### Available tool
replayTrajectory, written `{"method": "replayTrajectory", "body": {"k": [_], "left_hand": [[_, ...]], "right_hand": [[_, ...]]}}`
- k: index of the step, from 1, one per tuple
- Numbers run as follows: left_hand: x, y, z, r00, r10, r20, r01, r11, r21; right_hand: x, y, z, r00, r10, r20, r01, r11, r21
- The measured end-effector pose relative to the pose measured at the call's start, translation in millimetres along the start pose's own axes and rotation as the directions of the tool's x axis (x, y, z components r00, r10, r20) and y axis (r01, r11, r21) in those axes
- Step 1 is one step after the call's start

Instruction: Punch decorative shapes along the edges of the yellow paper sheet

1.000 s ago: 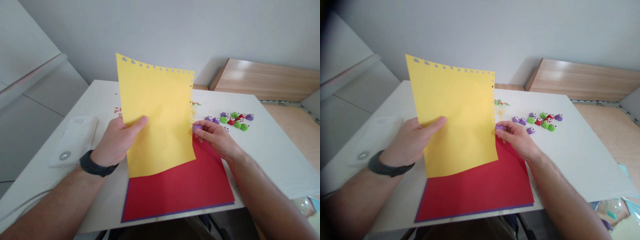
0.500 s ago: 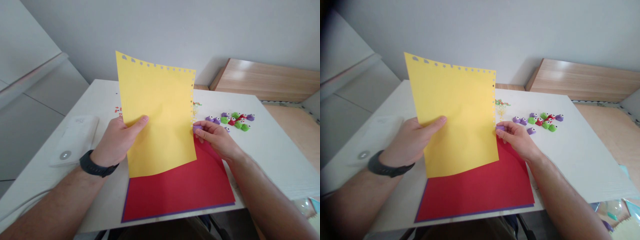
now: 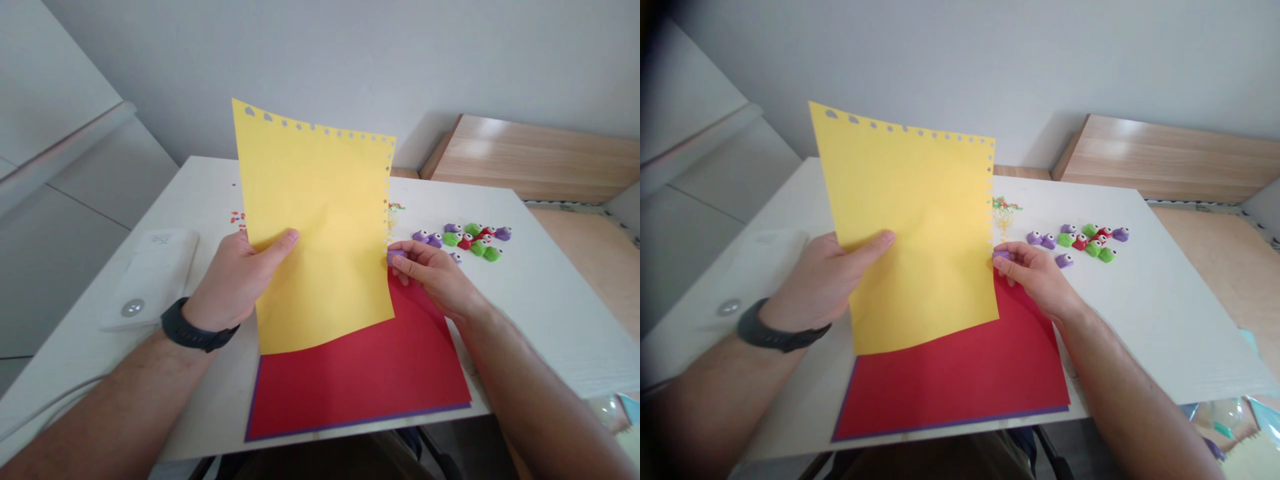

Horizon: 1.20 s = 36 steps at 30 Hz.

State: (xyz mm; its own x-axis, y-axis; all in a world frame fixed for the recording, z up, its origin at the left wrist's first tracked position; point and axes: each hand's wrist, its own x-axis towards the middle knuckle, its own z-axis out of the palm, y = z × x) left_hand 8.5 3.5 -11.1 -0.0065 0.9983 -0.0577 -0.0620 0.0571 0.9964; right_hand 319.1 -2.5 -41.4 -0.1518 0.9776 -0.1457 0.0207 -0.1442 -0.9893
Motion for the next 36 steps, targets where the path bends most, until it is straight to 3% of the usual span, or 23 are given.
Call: {"method": "replayTrajectory", "body": {"k": [18, 27, 36], "left_hand": [[-1, 0, 0.4, 1.000, 0.009, 0.015, -0.010, 1.000, 0.029], [-3, 2, 1.4, 1.000, 0.028, -0.003, -0.028, 0.999, 0.039], [-4, 4, 0.3, 1.000, 0.018, 0.000, -0.018, 0.998, 0.064]], "right_hand": [[-2, -4, 7, 0.997, 0.014, 0.082, -0.016, 0.999, 0.028], [-2, -7, 8, 0.992, 0.105, 0.065, -0.112, 0.987, 0.114], [-1, -8, 9, 0.996, 0.071, 0.058, -0.077, 0.992, 0.096]]}}
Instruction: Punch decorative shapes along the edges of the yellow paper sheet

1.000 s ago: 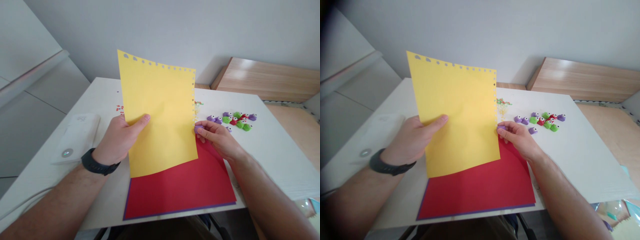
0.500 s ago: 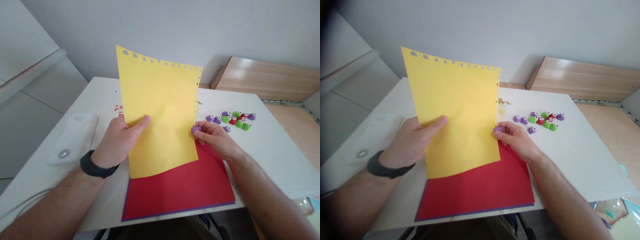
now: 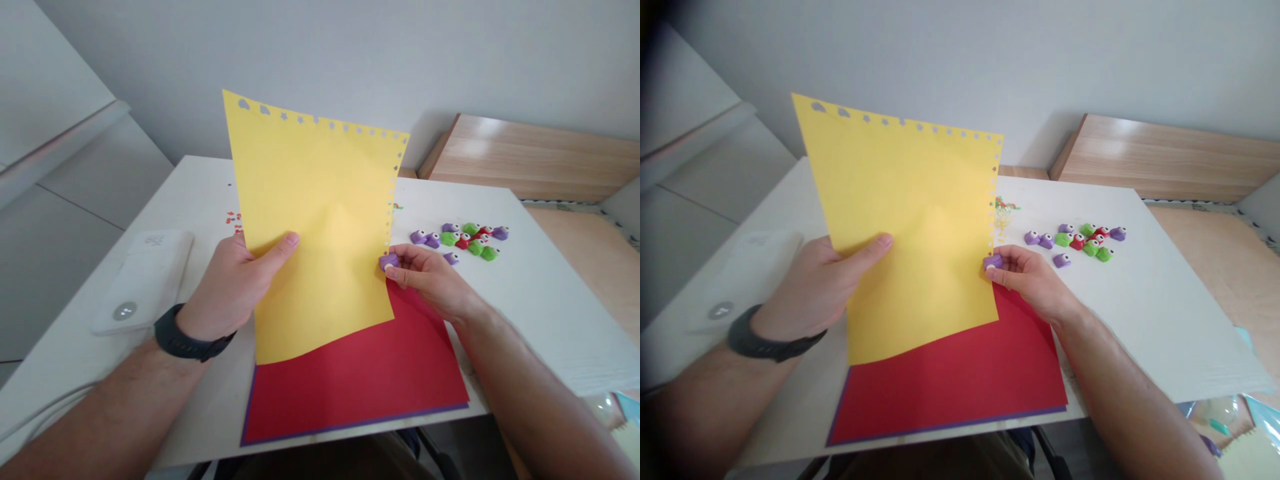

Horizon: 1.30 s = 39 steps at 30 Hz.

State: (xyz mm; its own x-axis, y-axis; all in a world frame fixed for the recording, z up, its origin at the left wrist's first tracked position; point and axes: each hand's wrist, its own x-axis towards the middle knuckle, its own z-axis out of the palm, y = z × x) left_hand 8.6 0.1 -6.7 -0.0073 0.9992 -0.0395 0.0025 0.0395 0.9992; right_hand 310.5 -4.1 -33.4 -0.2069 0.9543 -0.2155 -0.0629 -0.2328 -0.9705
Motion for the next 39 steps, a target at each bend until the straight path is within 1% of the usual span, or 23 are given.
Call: {"method": "replayTrajectory", "body": {"k": [3, 10, 19, 26, 31, 36, 39], "left_hand": [[-0.2, 0.2, 0.1, 1.000, 0.007, 0.012, -0.007, 1.000, 0.000], [-0.5, -1.9, -0.6, 1.000, -0.004, 0.021, 0.004, 1.000, -0.019], [-1.1, 0.5, 0.2, 1.000, -0.009, 0.023, 0.010, 1.000, -0.015], [-1.9, 1.4, 0.9, 1.000, -0.011, 0.025, 0.012, 0.999, -0.044], [-2.3, 1.5, 2.3, 1.000, 0.007, 0.020, -0.007, 1.000, -0.029], [-1.9, 2.3, 4.1, 1.000, 0.024, -0.013, -0.024, 1.000, -0.016], [-1.6, 3.3, 3.3, 1.000, 0.023, -0.002, -0.023, 1.000, -0.010]], "right_hand": [[-0.4, 0.1, 0.4, 1.000, -0.008, 0.008, 0.008, 1.000, 0.006], [-1.5, -4.2, 4.3, 0.999, 0.042, -0.032, -0.042, 0.999, -0.003], [-1.4, -1.9, 4.3, 0.997, 0.066, -0.025, -0.066, 0.998, 0.003], [-0.1, 1.2, 1.9, 0.998, 0.055, -0.008, -0.055, 0.998, -0.009], [-1.3, -0.2, 3.4, 0.998, 0.057, -0.016, -0.057, 0.998, -0.020], [-2.7, -3.1, 4.4, 0.999, 0.033, -0.014, -0.034, 0.999, -0.025], [-3.1, -3.3, 4.2, 0.999, 0.032, -0.009, -0.032, 0.999, -0.009]]}}
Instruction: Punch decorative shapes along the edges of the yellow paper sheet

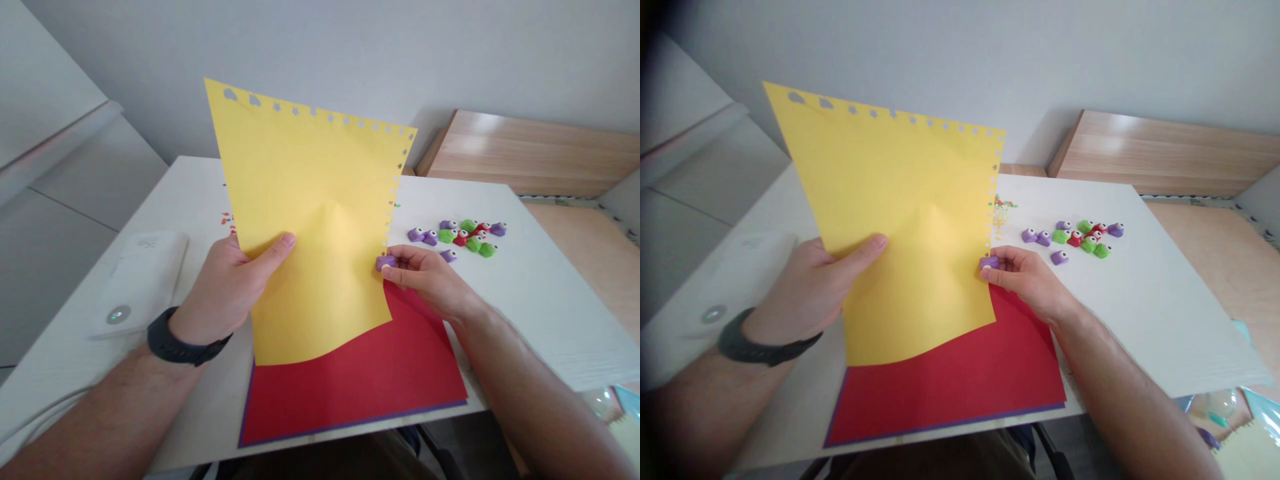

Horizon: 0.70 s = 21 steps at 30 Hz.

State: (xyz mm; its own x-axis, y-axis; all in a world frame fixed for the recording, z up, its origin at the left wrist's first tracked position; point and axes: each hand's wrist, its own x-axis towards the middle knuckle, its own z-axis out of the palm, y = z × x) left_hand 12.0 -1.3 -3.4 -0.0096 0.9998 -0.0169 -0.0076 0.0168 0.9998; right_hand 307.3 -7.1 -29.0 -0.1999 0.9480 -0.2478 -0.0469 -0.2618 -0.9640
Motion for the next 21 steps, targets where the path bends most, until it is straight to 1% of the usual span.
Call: {"method": "replayTrajectory", "body": {"k": [9, 17, 21], "left_hand": [[-0.8, -1.3, -0.7, 1.000, -0.001, 0.024, 0.002, 1.000, -0.028], [-0.9, 0.2, -1.5, 1.000, -0.008, 0.023, 0.008, 1.000, -0.013], [-0.5, -1.8, -2.2, 1.000, -0.004, 0.027, 0.004, 1.000, -0.013]], "right_hand": [[-0.6, 0.2, 1.7, 1.000, -0.001, -0.009, 0.001, 1.000, 0.030], [-1.2, -0.6, 2.3, 1.000, 0.001, -0.026, -0.001, 0.999, 0.035], [-0.6, 1.8, 1.4, 1.000, -0.008, -0.010, 0.008, 0.999, 0.034]]}}
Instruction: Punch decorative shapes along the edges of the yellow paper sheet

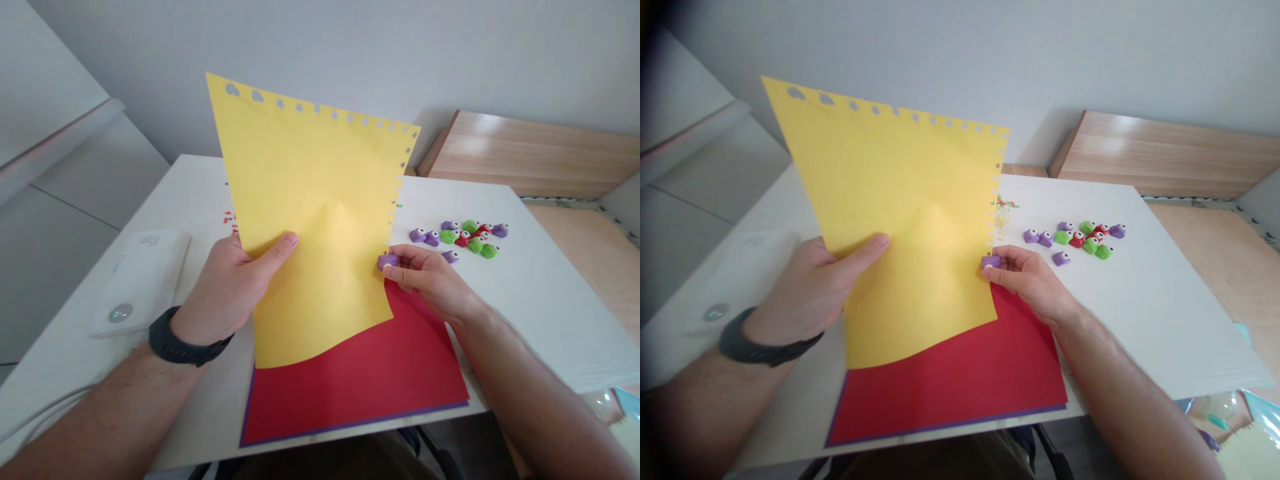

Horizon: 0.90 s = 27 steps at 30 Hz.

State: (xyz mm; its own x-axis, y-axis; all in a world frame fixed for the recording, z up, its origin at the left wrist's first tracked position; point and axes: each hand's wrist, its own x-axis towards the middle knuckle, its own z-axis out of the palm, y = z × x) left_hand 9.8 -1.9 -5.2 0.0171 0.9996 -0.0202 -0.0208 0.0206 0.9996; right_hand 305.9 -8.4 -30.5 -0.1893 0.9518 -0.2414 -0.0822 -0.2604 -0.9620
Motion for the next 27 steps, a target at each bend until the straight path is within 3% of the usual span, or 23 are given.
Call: {"method": "replayTrajectory", "body": {"k": [27], "left_hand": [[1.4, -3.7, -0.6, 0.999, 0.047, -0.015, -0.046, 0.997, 0.058]], "right_hand": [[3.0, 2.8, 2.8, 0.998, -0.065, -0.022, 0.064, 0.996, -0.056]]}}
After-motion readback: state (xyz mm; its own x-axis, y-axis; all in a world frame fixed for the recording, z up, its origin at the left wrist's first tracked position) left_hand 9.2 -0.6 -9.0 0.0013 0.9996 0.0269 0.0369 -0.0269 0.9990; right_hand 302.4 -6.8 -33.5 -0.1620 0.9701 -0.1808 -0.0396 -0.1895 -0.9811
